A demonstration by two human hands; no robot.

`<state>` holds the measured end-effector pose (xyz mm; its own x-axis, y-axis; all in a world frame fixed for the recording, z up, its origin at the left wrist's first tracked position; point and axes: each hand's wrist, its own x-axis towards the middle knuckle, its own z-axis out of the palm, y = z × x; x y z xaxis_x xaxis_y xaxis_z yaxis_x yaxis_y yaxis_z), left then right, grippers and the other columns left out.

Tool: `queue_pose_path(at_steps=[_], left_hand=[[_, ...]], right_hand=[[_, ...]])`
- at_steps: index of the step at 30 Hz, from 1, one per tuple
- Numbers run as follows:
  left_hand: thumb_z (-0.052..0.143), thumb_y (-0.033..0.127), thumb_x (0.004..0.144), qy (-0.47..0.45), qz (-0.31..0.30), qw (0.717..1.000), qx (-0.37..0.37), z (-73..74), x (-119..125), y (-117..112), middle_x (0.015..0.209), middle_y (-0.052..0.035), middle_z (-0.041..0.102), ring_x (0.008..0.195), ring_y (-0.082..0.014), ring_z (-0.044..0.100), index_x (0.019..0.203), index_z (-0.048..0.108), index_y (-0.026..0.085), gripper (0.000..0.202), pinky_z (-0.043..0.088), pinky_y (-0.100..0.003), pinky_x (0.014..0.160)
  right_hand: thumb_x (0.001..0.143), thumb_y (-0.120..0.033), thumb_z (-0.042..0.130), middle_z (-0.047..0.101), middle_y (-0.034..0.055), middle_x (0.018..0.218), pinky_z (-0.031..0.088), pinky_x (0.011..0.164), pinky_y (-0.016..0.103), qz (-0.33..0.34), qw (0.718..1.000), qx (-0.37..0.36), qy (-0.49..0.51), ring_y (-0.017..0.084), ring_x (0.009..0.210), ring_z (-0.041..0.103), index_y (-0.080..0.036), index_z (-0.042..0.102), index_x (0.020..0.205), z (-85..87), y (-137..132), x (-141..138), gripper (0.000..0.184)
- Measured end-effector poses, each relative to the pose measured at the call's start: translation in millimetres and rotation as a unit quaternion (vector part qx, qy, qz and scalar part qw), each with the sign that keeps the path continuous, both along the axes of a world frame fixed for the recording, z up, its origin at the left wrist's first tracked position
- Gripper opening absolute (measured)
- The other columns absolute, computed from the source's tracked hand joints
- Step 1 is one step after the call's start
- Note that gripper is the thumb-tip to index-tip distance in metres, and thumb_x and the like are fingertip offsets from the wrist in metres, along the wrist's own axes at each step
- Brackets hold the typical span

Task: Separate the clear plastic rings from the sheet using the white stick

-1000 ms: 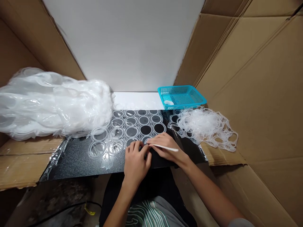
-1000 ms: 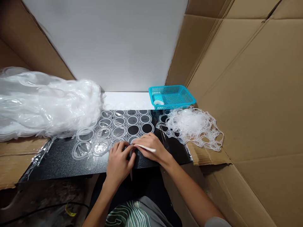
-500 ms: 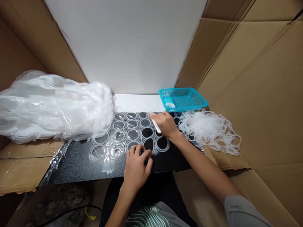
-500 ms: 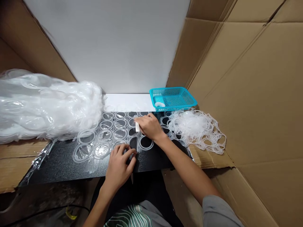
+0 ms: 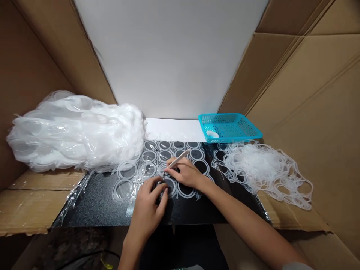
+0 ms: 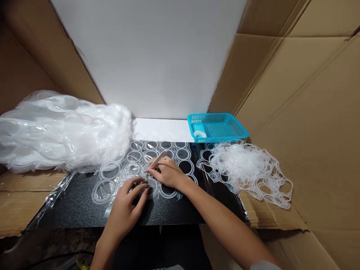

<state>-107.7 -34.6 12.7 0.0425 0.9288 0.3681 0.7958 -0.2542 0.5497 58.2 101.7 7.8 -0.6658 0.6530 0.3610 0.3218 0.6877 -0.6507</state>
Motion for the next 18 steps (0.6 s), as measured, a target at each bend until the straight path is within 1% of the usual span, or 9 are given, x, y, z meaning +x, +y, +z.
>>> queue_pose_path(at_steps=[2, 4, 8, 13, 18], left_hand=[[0.055, 0.028, 0.101, 0.02, 0.015, 1.0, -0.015, -4.0, -4.6, 0.7, 0.127, -0.0091, 0.065, 0.119, -0.0282, 0.061, 0.112, 0.073, 0.025, 0.021, 0.053, -0.048, 0.101], [0.055, 0.029, 0.101, 0.035, 0.016, 0.999, -0.035, -5.6, -4.2, 0.4, 0.13, -0.0081, 0.065, 0.122, -0.0286, 0.059, 0.117, 0.072, 0.026, 0.023, 0.051, -0.049, 0.103], [0.057, 0.03, 0.101, 0.056, 0.016, 0.996, -0.061, -4.7, 1.3, 0.0, 0.138, -0.0071, 0.062, 0.129, -0.029, 0.055, 0.133, 0.064, 0.027, 0.032, 0.047, -0.05, 0.108], [0.056, 0.035, 0.102, 0.069, 0.041, 0.994, -0.074, -8.4, 3.5, 0.4, 0.144, -0.0092, 0.058, 0.133, -0.0296, 0.051, 0.143, 0.053, 0.024, 0.043, 0.044, -0.05, 0.109], [0.056, 0.036, 0.102, 0.072, 0.05, 0.993, -0.074, -10.4, 3.4, 3.6, 0.144, -0.0089, 0.057, 0.132, -0.0303, 0.051, 0.15, 0.047, 0.028, 0.05, 0.044, -0.05, 0.107]], right_hand=[[0.101, -0.032, 0.062, 0.075, 0.0023, 0.101, 0.05, 0.09, 0.031, -0.009, 0.998, -0.05, 0.024, 0.019, 0.094, 0.069, -0.022, 0.072, 0.093, -2.8, -2.6, -1.1, 0.016], [0.1, -0.033, 0.062, 0.073, 0.0017, 0.094, 0.051, 0.087, 0.03, -0.015, 0.995, -0.092, 0.041, 0.019, 0.09, 0.068, -0.022, 0.07, 0.091, -3.1, -2.9, -1.2, 0.016], [0.098, -0.032, 0.061, 0.069, 0.0014, 0.088, 0.05, 0.084, 0.03, -0.015, 0.988, -0.137, 0.064, 0.018, 0.083, 0.066, -0.021, 0.066, 0.085, 0.4, -1.6, -1.0, 0.017], [0.097, -0.031, 0.061, 0.069, 0.0023, 0.089, 0.05, 0.082, 0.03, -0.018, 0.984, -0.158, 0.083, 0.017, 0.082, 0.065, -0.02, 0.064, 0.081, 2.2, -2.1, 0.1, 0.02], [0.098, -0.033, 0.061, 0.071, 0.0031, 0.092, 0.051, 0.087, 0.032, -0.008, 0.989, -0.132, 0.06, 0.019, 0.087, 0.067, -0.021, 0.066, 0.085, 1.4, -3.3, 1.6, 0.019]])
